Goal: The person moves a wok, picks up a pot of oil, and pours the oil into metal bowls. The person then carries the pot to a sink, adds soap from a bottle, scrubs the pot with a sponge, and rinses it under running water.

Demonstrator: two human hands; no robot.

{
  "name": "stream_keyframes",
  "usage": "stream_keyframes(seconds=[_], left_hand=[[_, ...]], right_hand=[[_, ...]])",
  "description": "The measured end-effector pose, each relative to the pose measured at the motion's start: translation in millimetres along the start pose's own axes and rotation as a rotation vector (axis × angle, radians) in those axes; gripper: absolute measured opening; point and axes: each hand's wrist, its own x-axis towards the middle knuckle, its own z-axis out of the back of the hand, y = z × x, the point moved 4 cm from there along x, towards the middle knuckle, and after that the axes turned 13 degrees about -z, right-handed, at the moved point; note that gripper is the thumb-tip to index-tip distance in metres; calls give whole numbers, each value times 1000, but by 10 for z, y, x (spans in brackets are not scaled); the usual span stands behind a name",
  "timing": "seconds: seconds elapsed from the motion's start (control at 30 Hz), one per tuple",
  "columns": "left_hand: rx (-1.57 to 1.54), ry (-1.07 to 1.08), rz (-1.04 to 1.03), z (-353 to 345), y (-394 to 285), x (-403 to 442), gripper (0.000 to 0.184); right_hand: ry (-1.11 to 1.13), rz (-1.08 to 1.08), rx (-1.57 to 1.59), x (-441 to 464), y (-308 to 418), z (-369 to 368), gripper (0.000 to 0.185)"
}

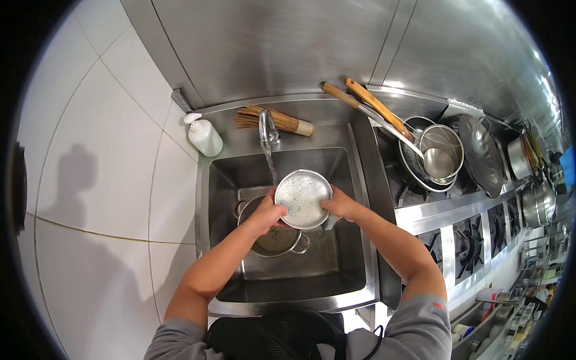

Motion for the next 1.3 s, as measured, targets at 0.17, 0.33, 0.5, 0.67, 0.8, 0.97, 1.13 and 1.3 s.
stream_keyframes(seconds=[0.17,0.33,0.5,0.67,0.8,0.97,1.13,1.3], left_hand=[[-227,59,69,17,-192,-111,89],[113,-191,-100,952,223,-52,86],[864,-499,-145,2112,971,-152,79],[906,-426,-20,2042,1175,-253,99],[941,-425,-57,2242,1449,-103,102],[812,-399,-121,2196,1339,122,107],[527,-483,-39,2373,1466,324,100],[582,-175,254,1958,1314,48,91]], right_hand=[[68,-35,584,536,-360,177,48],[-276,32,634,766,-247,667,41],[-474,137,766,1088,-19,1145,49],[-537,-64,785,920,433,1029,55],[-525,-17,797,885,389,933,58],[-518,14,945,768,140,855,57],[-349,219,639,334,278,456,48],[-704,553,73,363,1091,879,59]])
